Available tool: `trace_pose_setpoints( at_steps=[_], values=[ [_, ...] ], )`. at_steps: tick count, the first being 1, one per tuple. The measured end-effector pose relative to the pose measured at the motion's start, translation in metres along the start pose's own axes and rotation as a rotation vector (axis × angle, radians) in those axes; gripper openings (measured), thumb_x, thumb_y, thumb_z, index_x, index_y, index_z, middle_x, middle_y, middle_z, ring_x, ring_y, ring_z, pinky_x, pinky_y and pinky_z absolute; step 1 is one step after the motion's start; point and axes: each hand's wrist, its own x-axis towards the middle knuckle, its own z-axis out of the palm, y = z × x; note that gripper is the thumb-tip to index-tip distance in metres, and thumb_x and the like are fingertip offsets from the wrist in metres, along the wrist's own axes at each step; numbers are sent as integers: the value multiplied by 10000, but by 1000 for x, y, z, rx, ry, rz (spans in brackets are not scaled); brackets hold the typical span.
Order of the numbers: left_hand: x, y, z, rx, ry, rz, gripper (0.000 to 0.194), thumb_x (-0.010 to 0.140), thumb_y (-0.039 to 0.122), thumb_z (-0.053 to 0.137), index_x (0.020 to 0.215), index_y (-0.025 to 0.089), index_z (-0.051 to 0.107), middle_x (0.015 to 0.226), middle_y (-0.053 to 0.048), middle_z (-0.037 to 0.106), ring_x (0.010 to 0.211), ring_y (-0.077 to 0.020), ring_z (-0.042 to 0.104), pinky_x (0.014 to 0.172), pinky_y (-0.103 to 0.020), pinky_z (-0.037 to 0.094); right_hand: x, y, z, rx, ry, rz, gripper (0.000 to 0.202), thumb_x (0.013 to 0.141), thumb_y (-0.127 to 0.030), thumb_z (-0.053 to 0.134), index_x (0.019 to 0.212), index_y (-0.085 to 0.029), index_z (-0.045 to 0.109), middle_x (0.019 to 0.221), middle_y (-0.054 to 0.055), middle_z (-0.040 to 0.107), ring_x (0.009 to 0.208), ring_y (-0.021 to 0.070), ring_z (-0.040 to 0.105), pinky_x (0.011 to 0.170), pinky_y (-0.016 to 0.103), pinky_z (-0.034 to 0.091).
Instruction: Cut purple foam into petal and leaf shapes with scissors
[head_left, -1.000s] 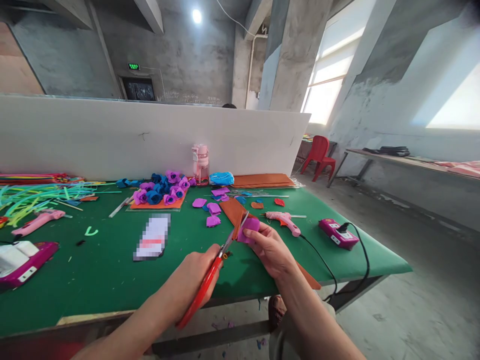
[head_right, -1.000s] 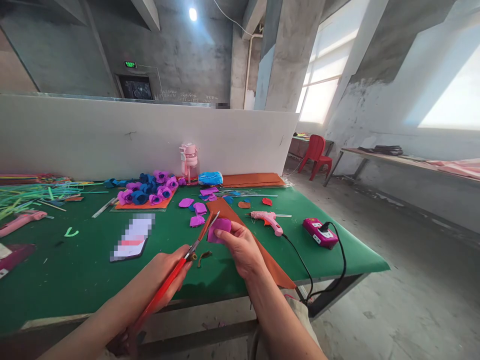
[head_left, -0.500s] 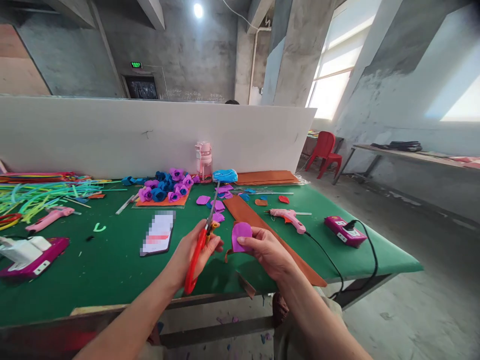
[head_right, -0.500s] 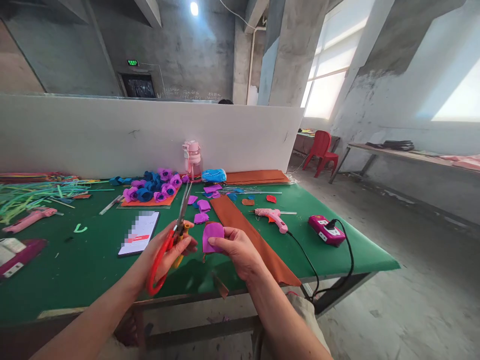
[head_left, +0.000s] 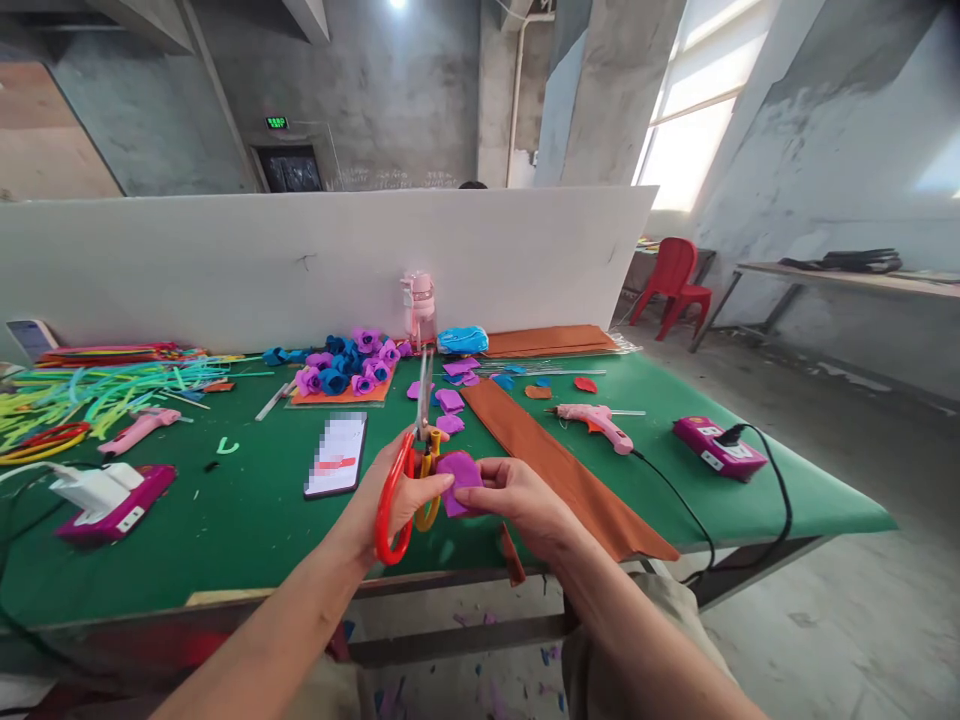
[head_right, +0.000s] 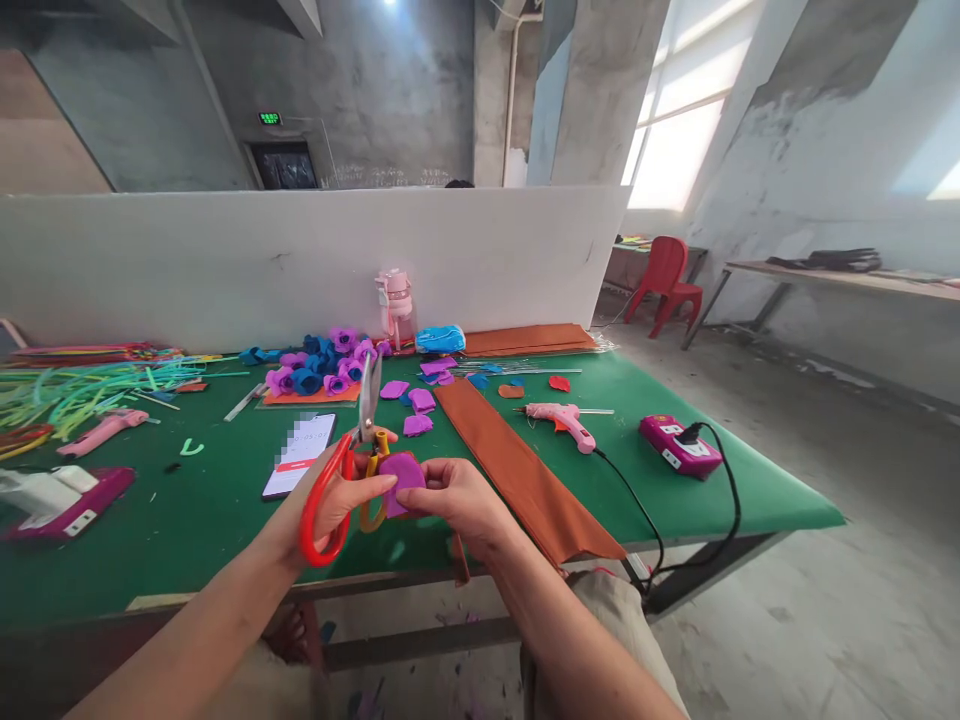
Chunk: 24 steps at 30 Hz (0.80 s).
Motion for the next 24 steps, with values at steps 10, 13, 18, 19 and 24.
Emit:
trace_pose_setpoints(
  at_steps=[10, 13, 18, 19, 24],
  values=[
    [16, -9, -22, -284, 192, -40, 525, 546, 185, 800, 1024, 164, 586, 722, 25, 657, 613, -101, 616, 591, -204, 507, 1, 3, -23, -660, -128, -241, 373, 862, -465, 490, 963, -176, 704, 982, 100, 715, 992, 260, 633, 885, 397, 468],
    [16, -9, -26, -336, 212, -41, 510, 526, 163, 801, 994, 145, 600, 721, 15, 667, 627, -104, 627, 590, -193, 506, -5, 25, -7, -930, -241, -271, 419, 886, -417, 465, 1213, -191, 596, 1356, 122, 511, 1323, 299, 360, 1076, 471, 282],
    [12, -7, -35, -385, 232, -13, 504, 513, 129, 794, 979, 137, 600, 688, 22, 662, 606, -99, 619, 577, -193, 508, -35, 19, 2, -1118, -419, -193, 515, 867, -427, 500, 1313, -171, 507, 1431, 153, 407, 1361, 307, 285, 1110, 476, 198],
    [11, -6, -37, -389, 226, -10, 504, 517, 127, 791, 983, 140, 598, 682, 23, 662, 600, -100, 619, 576, -197, 509, -43, 10, 1, -1107, -495, -175, 500, 861, -431, 512, 1292, -179, 532, 1398, 148, 457, 1332, 298, 344, 1092, 444, 251],
    [3, 0, -40, -397, 171, 15, 500, 543, 156, 789, 1005, 154, 596, 687, 29, 663, 617, -114, 627, 601, -216, 512, -65, -29, -10, -937, -602, -95, 384, 828, -410, 564, 1168, -246, 635, 1042, 57, 702, 907, 203, 648, 753, 269, 479]
  ],
)
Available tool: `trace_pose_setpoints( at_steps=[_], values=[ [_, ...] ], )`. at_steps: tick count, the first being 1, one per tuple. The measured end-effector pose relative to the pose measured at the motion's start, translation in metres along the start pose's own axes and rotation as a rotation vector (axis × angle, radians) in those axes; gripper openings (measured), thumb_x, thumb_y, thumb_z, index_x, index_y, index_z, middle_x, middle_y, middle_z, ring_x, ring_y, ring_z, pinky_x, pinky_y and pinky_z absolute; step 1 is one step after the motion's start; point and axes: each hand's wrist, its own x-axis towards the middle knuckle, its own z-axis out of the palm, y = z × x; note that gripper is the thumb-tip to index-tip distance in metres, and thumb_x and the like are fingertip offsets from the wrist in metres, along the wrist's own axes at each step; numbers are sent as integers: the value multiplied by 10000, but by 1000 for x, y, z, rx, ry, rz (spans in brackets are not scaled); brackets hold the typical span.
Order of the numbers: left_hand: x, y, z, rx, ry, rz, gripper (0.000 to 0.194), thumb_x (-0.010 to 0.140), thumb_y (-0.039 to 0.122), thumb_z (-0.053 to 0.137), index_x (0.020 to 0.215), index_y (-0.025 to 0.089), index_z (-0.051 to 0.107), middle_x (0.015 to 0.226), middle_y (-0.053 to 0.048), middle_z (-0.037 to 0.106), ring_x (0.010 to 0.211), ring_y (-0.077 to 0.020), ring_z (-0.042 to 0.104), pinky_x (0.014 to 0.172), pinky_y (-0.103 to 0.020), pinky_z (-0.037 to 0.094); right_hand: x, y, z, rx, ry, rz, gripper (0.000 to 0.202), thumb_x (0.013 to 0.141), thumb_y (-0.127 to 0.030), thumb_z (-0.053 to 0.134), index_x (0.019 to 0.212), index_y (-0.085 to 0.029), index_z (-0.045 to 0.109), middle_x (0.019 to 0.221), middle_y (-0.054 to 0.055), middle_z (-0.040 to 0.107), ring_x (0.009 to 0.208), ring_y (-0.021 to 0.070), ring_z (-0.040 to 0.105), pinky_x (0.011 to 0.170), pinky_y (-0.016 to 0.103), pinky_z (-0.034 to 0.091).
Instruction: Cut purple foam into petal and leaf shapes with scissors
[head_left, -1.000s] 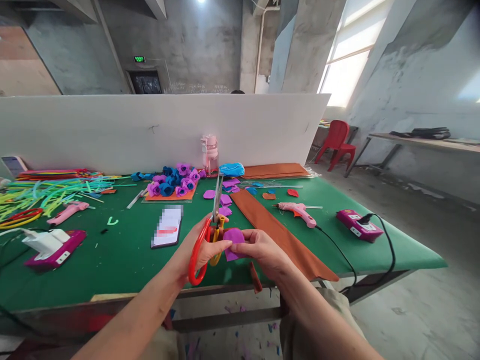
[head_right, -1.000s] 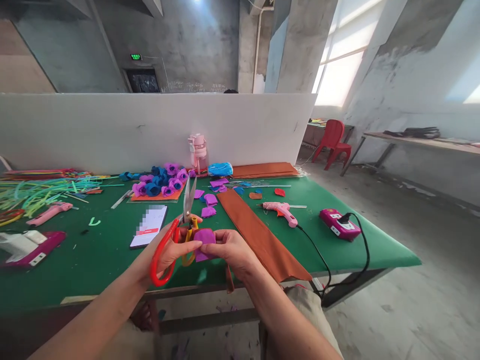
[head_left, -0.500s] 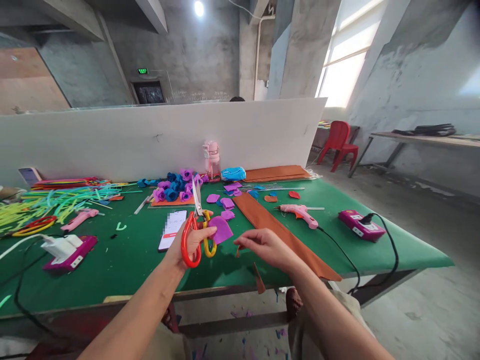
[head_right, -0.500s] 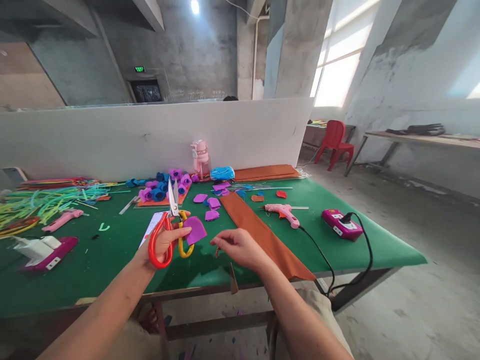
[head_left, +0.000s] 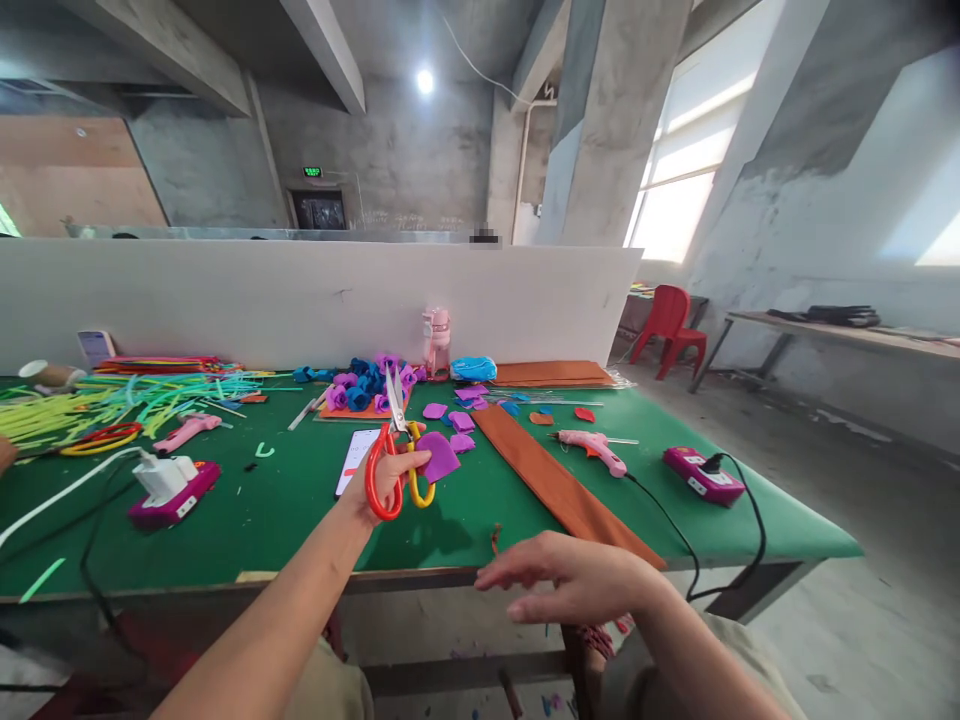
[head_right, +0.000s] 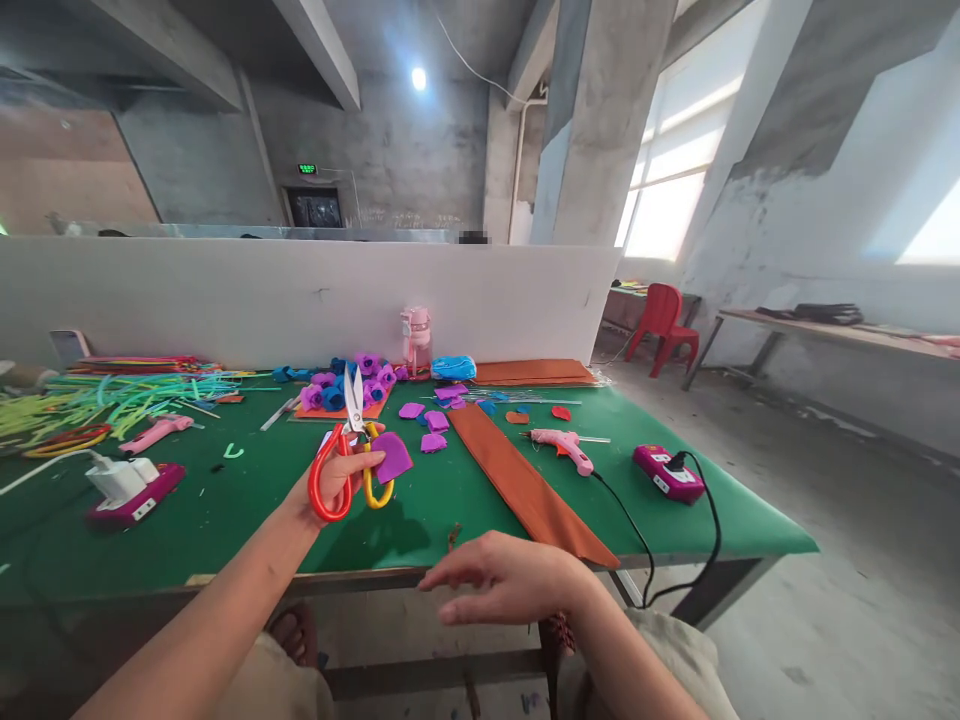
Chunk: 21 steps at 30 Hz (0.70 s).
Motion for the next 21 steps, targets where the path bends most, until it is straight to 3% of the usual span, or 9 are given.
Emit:
trace_pose_setpoints(
  at_steps=[2, 4, 6, 8, 10, 13, 18, 21],
  values=[
    [-3, 1, 2, -5, -28, 16, 511, 539, 162, 796, 1008, 159, 594, 679, 34, 659, 631, -122, 631, 606, -218, 507, 4, 5, -2, 88, 140, 70, 303, 840, -401, 531, 998, -210, 706, 814, 35, 714, 670, 156, 637, 570, 230, 449],
    [-6, 0, 5, 9, -62, 50, 520, 553, 172, 797, 1027, 164, 585, 670, 40, 653, 646, -128, 634, 626, -225, 503, 17, 16, -1, 136, 426, 114, 291, 846, -385, 506, 815, -179, 710, 689, 19, 676, 546, 125, 574, 491, 222, 397],
    [-6, -3, 8, 44, -86, 99, 521, 585, 191, 790, 1056, 171, 570, 671, 44, 651, 665, -131, 637, 658, -233, 501, 34, 26, 1, 129, 740, 92, 198, 786, -345, 584, 820, -180, 688, 734, 19, 680, 612, 140, 584, 549, 235, 421],
    [-6, -6, 11, 92, -93, 142, 524, 611, 208, 780, 1084, 181, 556, 714, 36, 663, 705, -136, 641, 691, -240, 497, 48, 32, 0, 198, 836, 69, 234, 778, -365, 592, 904, -188, 679, 826, 37, 702, 715, 172, 623, 631, 260, 461],
    [-5, -9, 14, 143, -88, 175, 525, 626, 230, 772, 1102, 190, 552, 769, 27, 675, 733, -143, 641, 698, -245, 494, 56, 34, -2, 182, 809, 42, 299, 829, -402, 528, 1007, -204, 666, 969, 58, 707, 876, 204, 640, 755, 292, 472],
    [-2, -11, 16, 190, -74, 212, 518, 625, 241, 768, 1100, 194, 566, 767, 34, 665, 707, -131, 629, 679, -235, 482, 57, 35, -7, -110, 678, 74, 296, 885, -340, 452, 1037, -207, 668, 1064, 75, 686, 1006, 221, 607, 859, 310, 427],
    [-3, -12, 10, 214, -85, 174, 507, 617, 231, 766, 1085, 197, 573, 752, 42, 647, 686, -113, 610, 671, -223, 471, 47, 41, -2, -452, 349, 186, 227, 862, -201, 470, 816, -145, 685, 855, 98, 677, 820, 192, 600, 722, 268, 410],
    [-7, -11, 8, 260, -113, 134, 514, 600, 240, 767, 1072, 187, 571, 739, 35, 647, 667, -122, 605, 658, -235, 473, 38, 39, 1, -361, 160, 142, 160, 822, -187, 528, 791, -150, 681, 807, 56, 669, 746, 153, 581, 665, 238, 405]
  ],
)
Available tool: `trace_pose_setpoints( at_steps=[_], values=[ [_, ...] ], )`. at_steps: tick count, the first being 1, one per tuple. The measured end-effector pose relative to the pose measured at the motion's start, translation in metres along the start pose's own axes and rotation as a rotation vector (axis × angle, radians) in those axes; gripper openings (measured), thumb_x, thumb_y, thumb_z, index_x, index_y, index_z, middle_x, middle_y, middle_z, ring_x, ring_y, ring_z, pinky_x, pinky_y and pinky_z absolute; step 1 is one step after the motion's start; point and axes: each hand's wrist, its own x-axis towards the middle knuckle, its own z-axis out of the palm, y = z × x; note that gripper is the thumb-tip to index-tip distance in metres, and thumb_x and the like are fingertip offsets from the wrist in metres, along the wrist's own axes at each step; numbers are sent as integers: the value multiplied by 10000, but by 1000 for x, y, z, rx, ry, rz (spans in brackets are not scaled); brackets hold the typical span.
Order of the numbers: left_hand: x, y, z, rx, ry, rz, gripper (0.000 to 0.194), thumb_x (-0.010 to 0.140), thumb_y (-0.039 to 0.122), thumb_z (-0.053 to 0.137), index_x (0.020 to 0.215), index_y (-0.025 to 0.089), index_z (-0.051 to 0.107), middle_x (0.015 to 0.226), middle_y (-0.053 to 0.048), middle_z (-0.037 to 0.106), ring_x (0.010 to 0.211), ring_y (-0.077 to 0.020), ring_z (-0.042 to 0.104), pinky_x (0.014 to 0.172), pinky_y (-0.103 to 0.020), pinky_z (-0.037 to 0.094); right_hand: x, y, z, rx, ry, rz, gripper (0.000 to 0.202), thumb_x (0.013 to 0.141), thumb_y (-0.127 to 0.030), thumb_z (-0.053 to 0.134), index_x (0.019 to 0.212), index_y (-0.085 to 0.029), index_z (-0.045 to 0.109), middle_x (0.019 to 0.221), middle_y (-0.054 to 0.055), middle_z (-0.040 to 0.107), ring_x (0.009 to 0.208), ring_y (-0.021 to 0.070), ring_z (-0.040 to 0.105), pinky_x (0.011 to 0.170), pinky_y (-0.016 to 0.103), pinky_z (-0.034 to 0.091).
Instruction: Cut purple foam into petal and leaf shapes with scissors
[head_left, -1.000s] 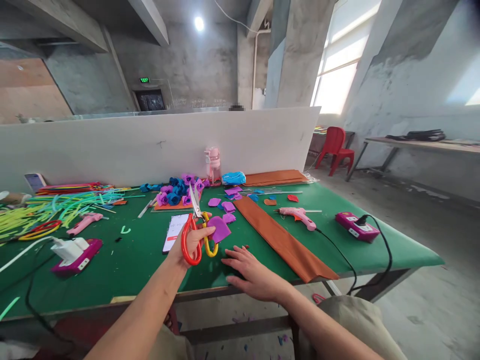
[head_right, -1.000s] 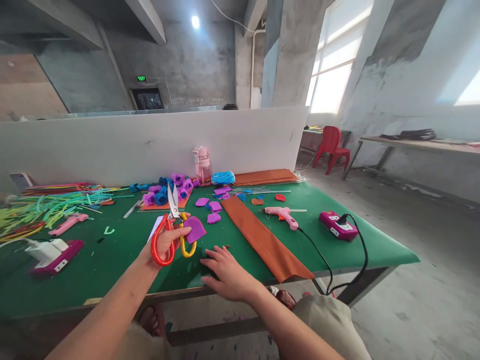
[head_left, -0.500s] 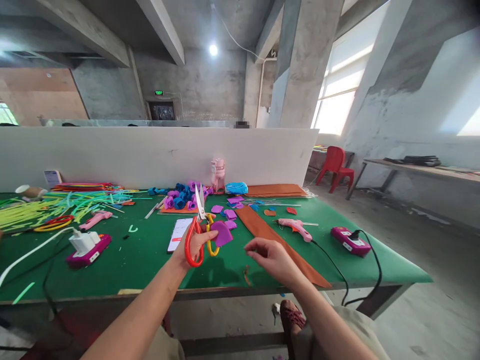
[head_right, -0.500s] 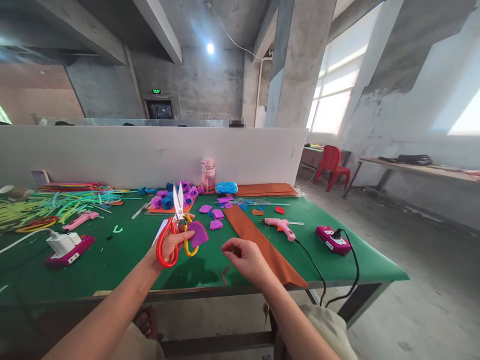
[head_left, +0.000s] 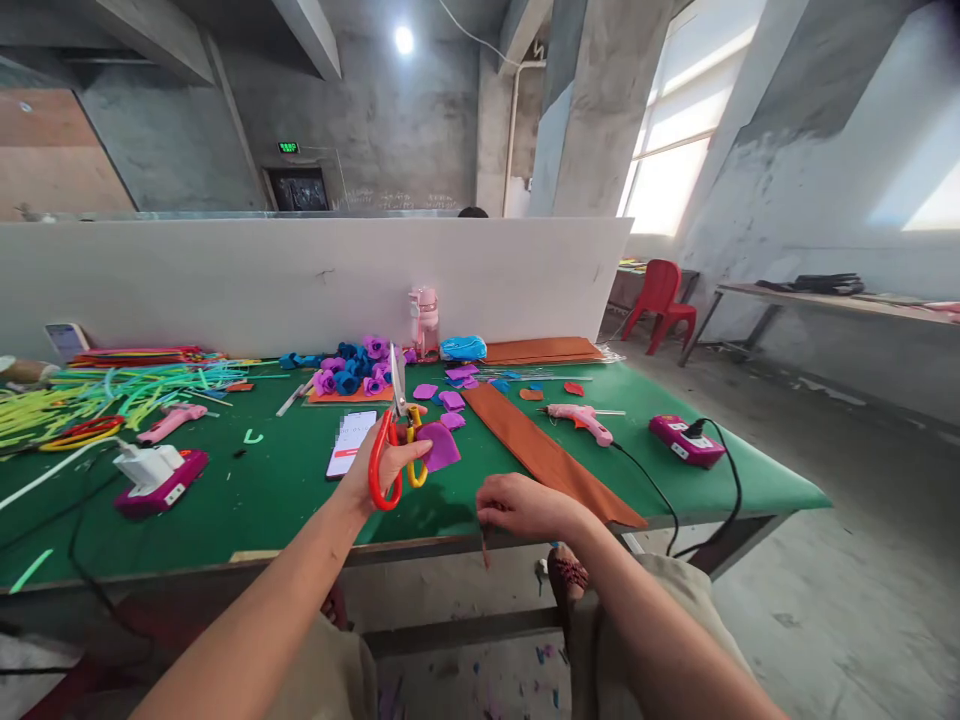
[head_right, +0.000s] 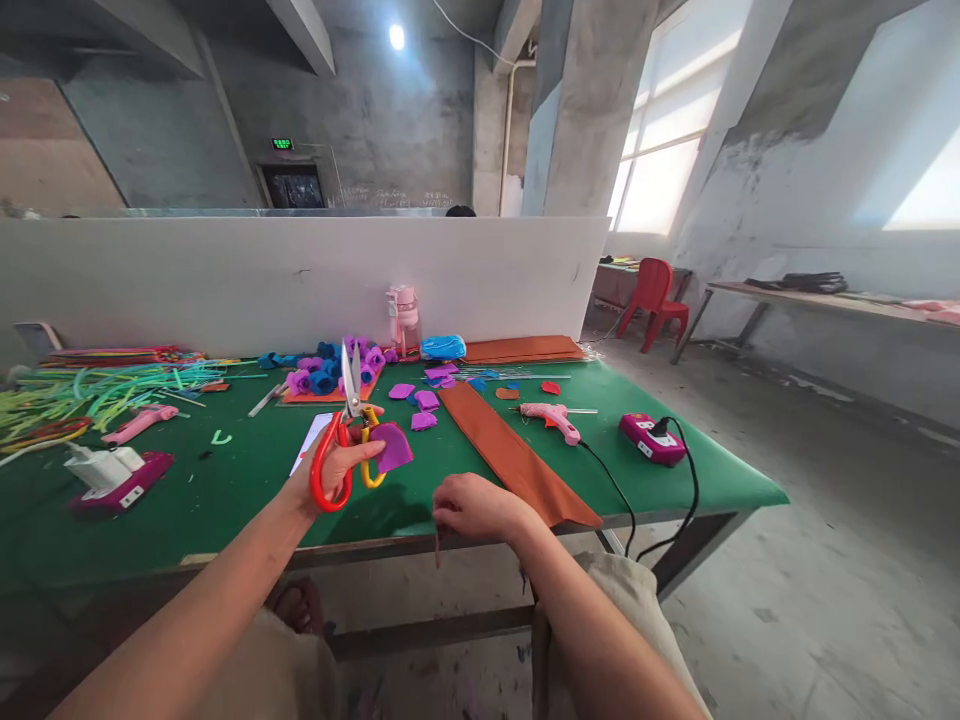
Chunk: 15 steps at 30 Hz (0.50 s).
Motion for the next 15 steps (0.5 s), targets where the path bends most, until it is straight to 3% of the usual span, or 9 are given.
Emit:
trace_pose_setpoints(
  at_steps=[2, 4, 8, 10, 15],
  values=[
    [-4, 4, 2, 12, -9, -15, 510, 577, 228, 767, 1046, 179, 574, 713, 37, 636, 642, -121, 596, 638, -236, 471, -6, -3, -3, 190, -170, -24, 170, 811, -261, 562, 756, -157, 684, 708, 15, 656, 659, 128, 571, 601, 219, 406],
    [-10, 9, 7, 8, -6, -34, 493, 555, 210, 758, 1013, 171, 578, 676, 44, 618, 604, -115, 580, 605, -231, 463, -9, -6, -8, 423, -186, -8, 262, 815, -379, 557, 746, -157, 677, 664, 3, 642, 613, 121, 566, 565, 217, 417],
    [-30, 15, 20, 39, -10, -63, 465, 553, 192, 737, 992, 162, 585, 665, 40, 612, 590, -116, 573, 592, -231, 454, -10, -16, -2, 887, 274, 131, 432, 780, -578, 527, 750, -167, 655, 677, 16, 642, 610, 124, 572, 606, 246, 454],
    [-43, 13, 27, 67, -10, -64, 462, 555, 190, 735, 990, 161, 585, 706, 27, 625, 625, -125, 587, 611, -235, 457, -12, -23, 10, 1081, 428, 153, 456, 757, -607, 546, 798, -170, 665, 719, 26, 658, 663, 130, 589, 648, 248, 458],
    [-68, -7, 46, 73, -6, -97, 446, 557, 185, 706, 978, 153, 564, 712, 27, 606, 611, -122, 576, 593, -233, 449, -17, -32, 44, 1328, 442, 79, 362, 678, -494, 708, 860, -183, 674, 773, 3, 663, 685, 120, 590, 646, 225, 440]
  ],
)
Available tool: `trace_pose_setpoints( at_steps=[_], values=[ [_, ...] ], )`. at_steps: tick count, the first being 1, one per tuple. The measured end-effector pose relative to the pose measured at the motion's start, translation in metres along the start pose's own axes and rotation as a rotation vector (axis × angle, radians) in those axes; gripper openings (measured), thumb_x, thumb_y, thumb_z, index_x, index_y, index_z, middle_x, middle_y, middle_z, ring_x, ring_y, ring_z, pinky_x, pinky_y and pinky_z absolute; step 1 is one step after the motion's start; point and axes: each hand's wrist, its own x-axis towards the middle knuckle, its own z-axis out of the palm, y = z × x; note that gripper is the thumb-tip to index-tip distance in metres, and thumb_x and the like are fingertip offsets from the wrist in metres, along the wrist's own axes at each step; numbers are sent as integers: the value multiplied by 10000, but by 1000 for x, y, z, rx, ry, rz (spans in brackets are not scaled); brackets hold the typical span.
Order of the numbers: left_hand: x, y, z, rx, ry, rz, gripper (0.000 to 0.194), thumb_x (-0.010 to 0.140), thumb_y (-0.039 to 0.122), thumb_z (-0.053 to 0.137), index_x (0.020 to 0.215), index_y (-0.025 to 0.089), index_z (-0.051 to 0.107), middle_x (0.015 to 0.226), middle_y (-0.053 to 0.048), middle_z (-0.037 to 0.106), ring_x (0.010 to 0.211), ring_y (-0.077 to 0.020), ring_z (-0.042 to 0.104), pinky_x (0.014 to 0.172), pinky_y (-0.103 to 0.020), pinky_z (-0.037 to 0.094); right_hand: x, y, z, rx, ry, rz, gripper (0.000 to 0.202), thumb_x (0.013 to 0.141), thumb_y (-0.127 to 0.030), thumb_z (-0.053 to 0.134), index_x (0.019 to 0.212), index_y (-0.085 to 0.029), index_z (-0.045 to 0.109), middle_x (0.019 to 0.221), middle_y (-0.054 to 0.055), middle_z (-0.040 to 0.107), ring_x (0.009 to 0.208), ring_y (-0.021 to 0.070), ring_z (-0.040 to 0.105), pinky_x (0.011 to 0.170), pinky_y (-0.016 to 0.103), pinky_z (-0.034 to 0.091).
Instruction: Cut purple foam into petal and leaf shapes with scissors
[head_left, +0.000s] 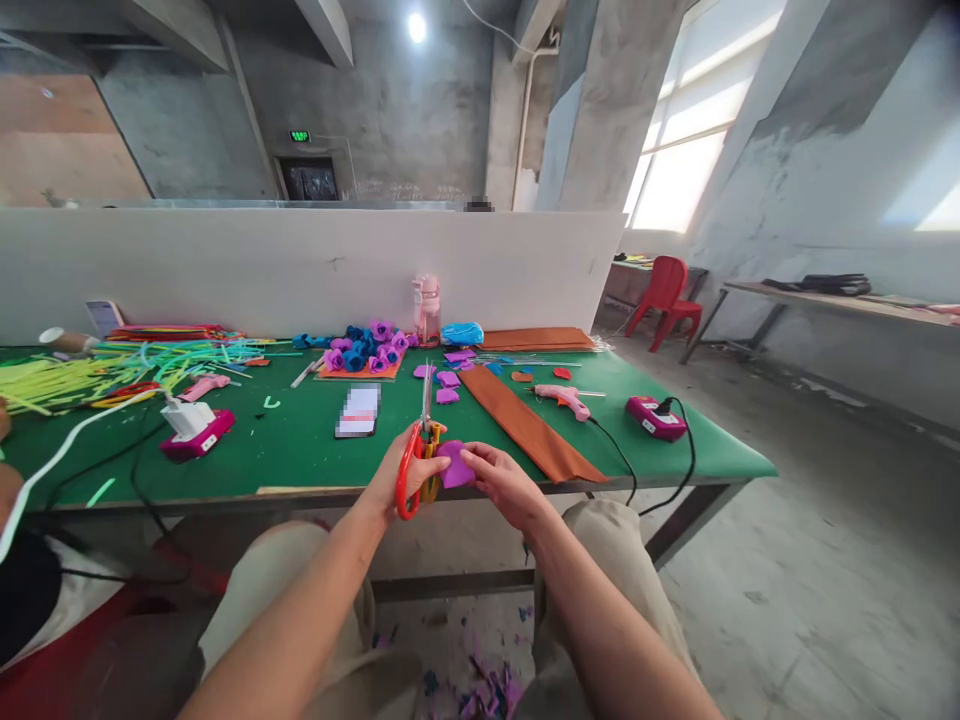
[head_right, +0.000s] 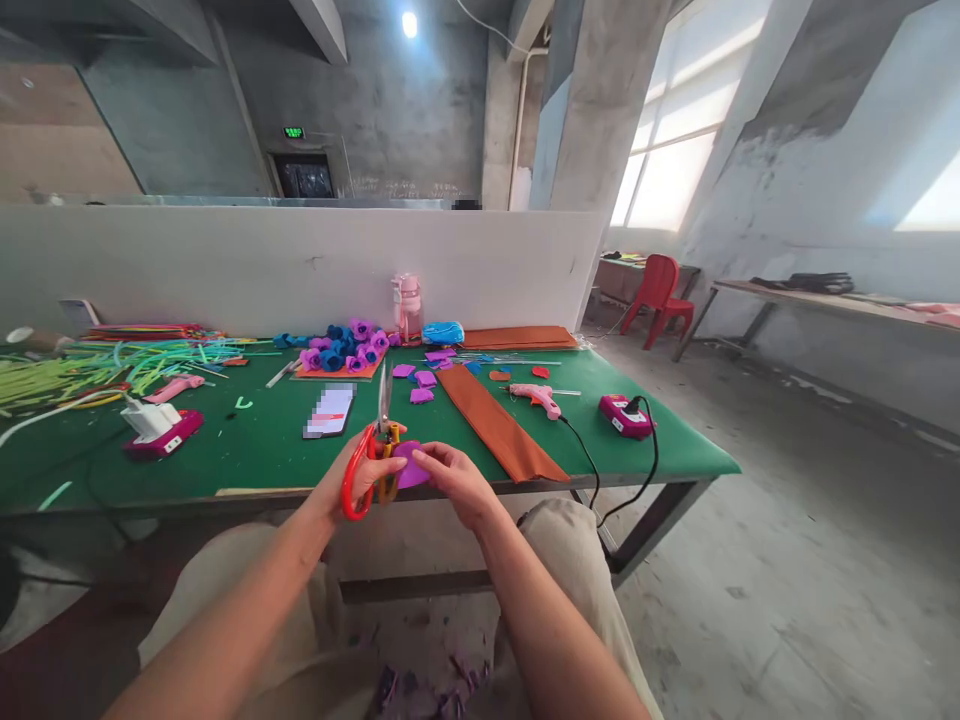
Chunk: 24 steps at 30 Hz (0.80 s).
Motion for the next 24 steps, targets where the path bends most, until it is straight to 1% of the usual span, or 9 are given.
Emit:
trace_pose_setpoints(
  at_steps=[2, 4, 7, 9, 13, 15, 19, 24],
  values=[
    [-1, -7, 6, 0, -18, -15, 430, 563, 175, 686, 975, 147, 564, 693, 28, 597, 605, -129, 576, 583, -238, 449, 0, 6, 0, -5, 11, -2, 337, 627, -425, 769, 832, -174, 673, 762, -5, 661, 651, 114, 579, 625, 224, 433],
    [1, -12, 9, 10, -14, -7, 414, 559, 149, 671, 961, 147, 571, 726, 20, 605, 644, -135, 585, 602, -235, 450, 2, 10, -2, -7, 25, -14, 321, 615, -388, 786, 822, -170, 674, 763, -4, 666, 649, 114, 579, 631, 228, 432],
    [5, -14, 10, 27, 4, 25, 410, 558, 129, 673, 956, 157, 576, 810, 9, 617, 728, -137, 593, 669, -232, 454, 4, 15, -5, 35, 51, -39, 306, 629, -376, 780, 834, -172, 681, 769, 1, 679, 664, 119, 588, 655, 238, 435],
    [5, -15, 10, 34, 2, 35, 415, 570, 145, 692, 968, 162, 575, 843, 3, 618, 748, -135, 592, 700, -238, 458, 4, 19, -7, 69, 78, -49, 293, 623, -383, 782, 801, -172, 685, 743, 1, 681, 646, 119, 586, 652, 244, 435],
    [0, -17, 11, 43, -11, 36, 414, 606, 199, 717, 989, 175, 561, 749, 26, 587, 671, -118, 576, 656, -235, 462, 5, 26, -8, 171, 212, -49, 294, 581, -398, 800, 730, -173, 683, 685, -6, 674, 586, 118, 572, 617, 253, 442],
    [-1, -18, 12, 42, -10, 45, 408, 625, 205, 703, 1000, 177, 547, 694, 40, 564, 626, -111, 564, 622, -228, 456, 6, 26, -8, 199, 248, -57, 298, 571, -400, 802, 731, -179, 683, 675, -13, 668, 574, 113, 564, 605, 249, 444],
    [1, -20, 16, 52, 11, 92, 376, 633, 179, 665, 987, 176, 535, 669, 47, 549, 602, -107, 549, 602, -221, 445, 6, 22, -6, 207, 247, -64, 276, 572, -390, 797, 712, -180, 687, 679, -12, 667, 577, 106, 559, 596, 233, 439],
    [4, -21, 21, 122, 31, 135, 343, 620, 176, 669, 939, 187, 544, 664, 47, 548, 598, -114, 538, 589, -217, 426, 5, 21, -4, 214, 259, -54, 289, 569, -384, 792, 752, -178, 705, 707, 3, 675, 599, 127, 570, 596, 250, 451]
  ],
)
